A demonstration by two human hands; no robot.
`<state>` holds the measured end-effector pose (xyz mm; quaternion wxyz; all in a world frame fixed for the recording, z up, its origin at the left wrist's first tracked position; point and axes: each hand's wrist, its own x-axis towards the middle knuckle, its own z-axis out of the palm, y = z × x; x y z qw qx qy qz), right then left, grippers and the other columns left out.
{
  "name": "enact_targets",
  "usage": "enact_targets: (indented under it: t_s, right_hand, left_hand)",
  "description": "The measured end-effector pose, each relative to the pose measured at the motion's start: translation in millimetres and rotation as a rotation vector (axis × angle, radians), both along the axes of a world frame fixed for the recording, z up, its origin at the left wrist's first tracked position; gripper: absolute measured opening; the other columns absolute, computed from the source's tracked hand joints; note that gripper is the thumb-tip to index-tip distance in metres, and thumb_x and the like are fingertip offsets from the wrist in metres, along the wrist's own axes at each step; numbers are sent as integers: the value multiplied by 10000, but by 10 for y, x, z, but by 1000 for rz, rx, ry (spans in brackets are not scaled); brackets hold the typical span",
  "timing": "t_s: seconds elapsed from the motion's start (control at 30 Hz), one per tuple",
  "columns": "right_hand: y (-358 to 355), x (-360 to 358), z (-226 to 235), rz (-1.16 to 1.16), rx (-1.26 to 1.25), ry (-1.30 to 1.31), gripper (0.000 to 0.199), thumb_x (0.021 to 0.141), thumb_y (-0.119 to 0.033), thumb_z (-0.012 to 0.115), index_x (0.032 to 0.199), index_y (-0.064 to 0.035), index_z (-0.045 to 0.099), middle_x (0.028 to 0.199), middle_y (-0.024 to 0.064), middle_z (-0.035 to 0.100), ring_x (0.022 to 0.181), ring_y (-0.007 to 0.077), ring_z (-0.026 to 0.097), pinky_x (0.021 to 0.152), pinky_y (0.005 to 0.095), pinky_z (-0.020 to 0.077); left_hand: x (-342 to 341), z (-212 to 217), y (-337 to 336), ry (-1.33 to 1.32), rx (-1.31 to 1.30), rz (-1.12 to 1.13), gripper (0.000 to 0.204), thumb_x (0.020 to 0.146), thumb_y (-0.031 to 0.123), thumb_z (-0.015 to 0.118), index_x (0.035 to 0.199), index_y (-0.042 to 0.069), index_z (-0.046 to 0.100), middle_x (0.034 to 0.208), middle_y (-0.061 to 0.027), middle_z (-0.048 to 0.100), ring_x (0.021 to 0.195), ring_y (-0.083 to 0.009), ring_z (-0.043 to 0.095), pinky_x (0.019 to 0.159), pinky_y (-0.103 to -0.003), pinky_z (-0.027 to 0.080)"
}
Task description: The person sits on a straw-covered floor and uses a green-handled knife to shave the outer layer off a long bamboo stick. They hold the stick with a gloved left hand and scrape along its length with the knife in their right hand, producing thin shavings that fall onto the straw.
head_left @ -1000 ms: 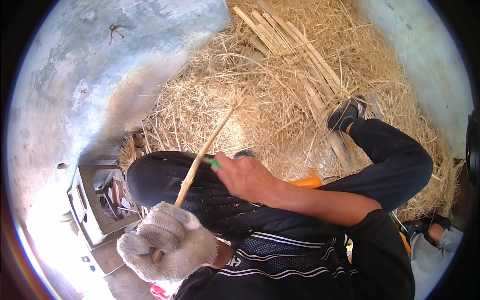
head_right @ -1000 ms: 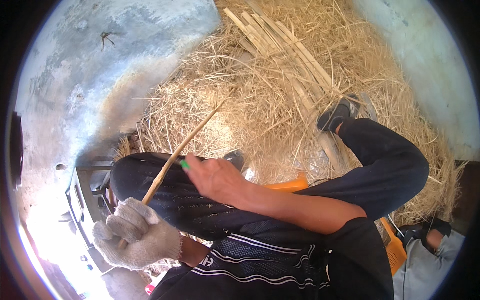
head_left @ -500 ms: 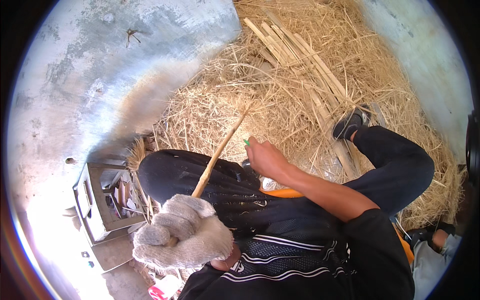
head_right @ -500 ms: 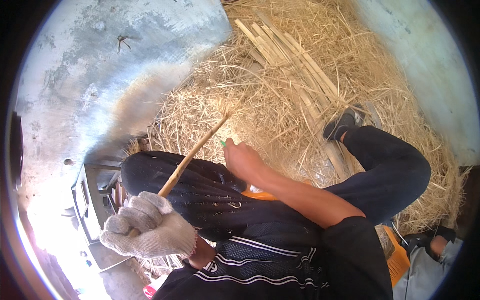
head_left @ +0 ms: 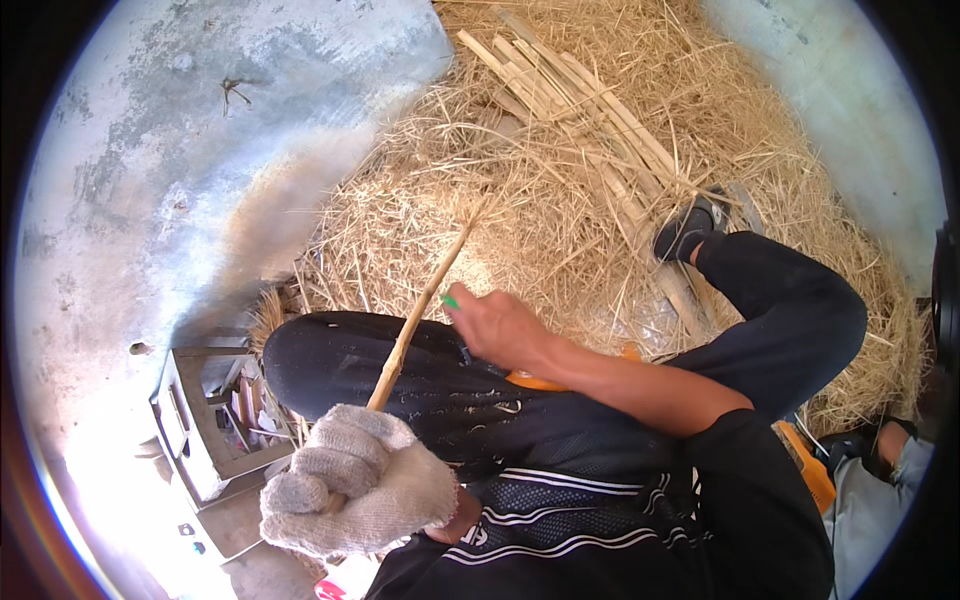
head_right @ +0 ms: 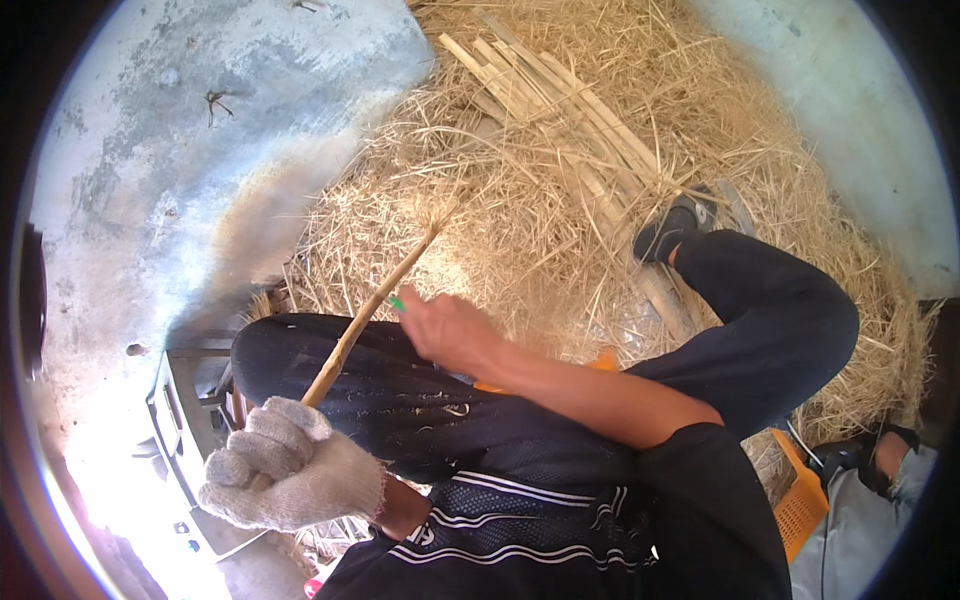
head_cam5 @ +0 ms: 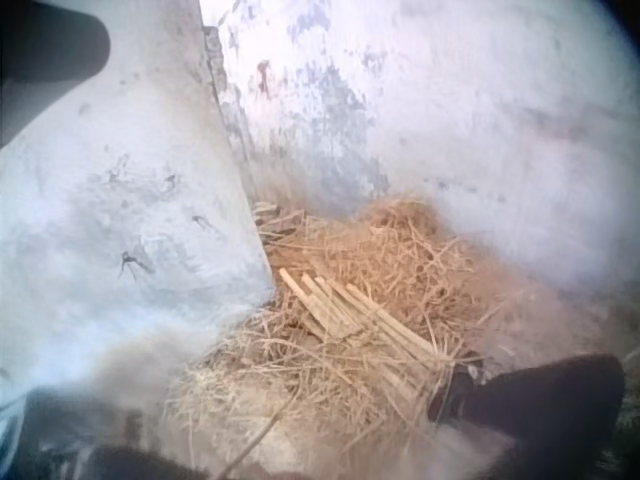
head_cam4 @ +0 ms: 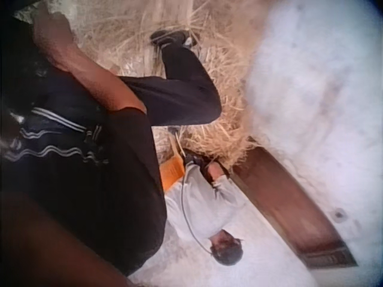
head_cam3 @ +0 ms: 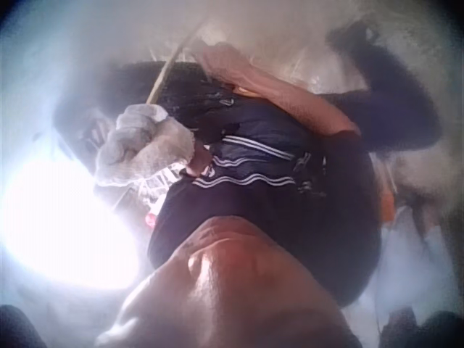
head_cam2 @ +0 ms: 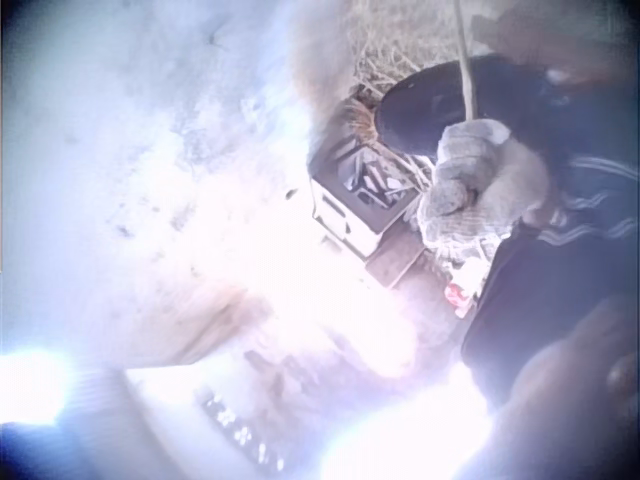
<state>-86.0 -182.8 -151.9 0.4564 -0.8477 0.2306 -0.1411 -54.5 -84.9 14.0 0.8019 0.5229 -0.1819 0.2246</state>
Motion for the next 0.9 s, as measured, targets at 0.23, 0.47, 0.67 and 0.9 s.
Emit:
enact_targets:
  t_s: [0.23, 0.47, 0.67, 0.9]
  right_hand:
    - [-98, 81, -111, -78, 129, 81, 240, 1000, -195, 474, 1017, 38, 529, 565, 233, 580, 495, 410, 603, 459, 489, 474]
    - [-258, 120, -451, -181, 95, 34, 247, 986, -202, 506, 1075, 26, 537, 548, 254, 559, 496, 449, 579, 486, 477, 483]
    - [-93, 143, 3, 83, -34, 31, 257, 978, -180, 509, 1092, 49, 534, 567, 263, 558, 547, 438, 606, 484, 498, 473]
    - [-659, 132, -1054, -190, -307, 196, 246, 965, -186, 517, 971, 60, 515, 551, 243, 564, 497, 402, 616, 489, 503, 492]
  left_hand:
    - [38, 55, -31, -6, -39, -8, 517, 1038, 467, 323, 617, 177, 245, 470, 31, 182, 372, -91, 185, 314, -229, 245]
    - [61, 85, -1, -16, -50, -54, 505, 1042, 446, 328, 618, 178, 264, 460, 32, 192, 363, -85, 187, 312, -225, 241]
    - [121, 51, 72, -29, -13, 9, 510, 1045, 450, 314, 617, 179, 253, 462, 37, 195, 354, -79, 193, 305, -224, 245]
    - [-3, 20, 2, -39, 1, -100, 516, 1055, 446, 255, 615, 177, 226, 465, 37, 174, 357, -82, 200, 295, -222, 266]
